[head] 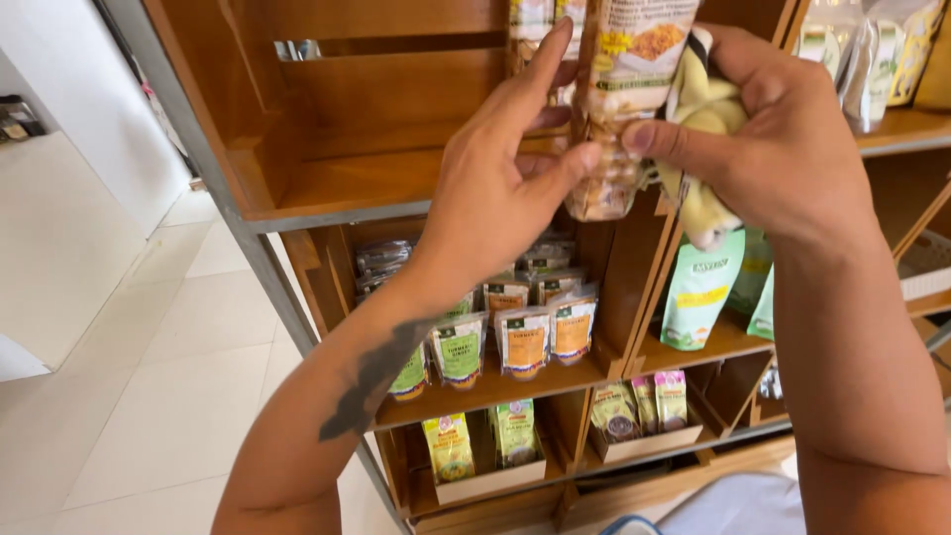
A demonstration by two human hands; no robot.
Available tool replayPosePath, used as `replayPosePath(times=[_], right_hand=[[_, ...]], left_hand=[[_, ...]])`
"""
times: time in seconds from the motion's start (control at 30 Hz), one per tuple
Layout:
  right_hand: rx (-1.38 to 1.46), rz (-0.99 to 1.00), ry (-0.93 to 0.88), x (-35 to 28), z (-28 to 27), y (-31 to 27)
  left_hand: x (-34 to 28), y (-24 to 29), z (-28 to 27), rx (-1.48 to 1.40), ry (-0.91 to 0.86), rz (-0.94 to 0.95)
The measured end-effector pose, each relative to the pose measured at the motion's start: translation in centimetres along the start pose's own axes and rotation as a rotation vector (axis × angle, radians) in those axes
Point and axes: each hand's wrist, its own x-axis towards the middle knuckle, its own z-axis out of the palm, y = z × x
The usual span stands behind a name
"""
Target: The recorder is cleaning spice jars with a cloth and organizing them onto a wooden shelving unit in a grocery store.
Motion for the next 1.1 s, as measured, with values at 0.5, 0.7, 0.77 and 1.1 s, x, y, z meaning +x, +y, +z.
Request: replayPosePath(times=[0.5,0.7,0.77,1.1], right_hand=[[-0.153,0.501,0.007,8.4,1.3,7.7],[-0.250,0.322,-0.006,9.4,0.9,10.5],[-0.273,0.306,0.000,9.7,1.0,11.4],[-0.568,0.079,0.038,9.8,2.1,13.8]], left_hand=[[9.0,-8.0,1.2,0.304,-0.049,-0.260],[9.5,-8.7,1.6,0.427,-0.182,-0.320],[9.8,-8.3,1.7,0.448,-0.221,-0.356],[9.8,-11.5,3.2,0.507,-0.383,-0.318]])
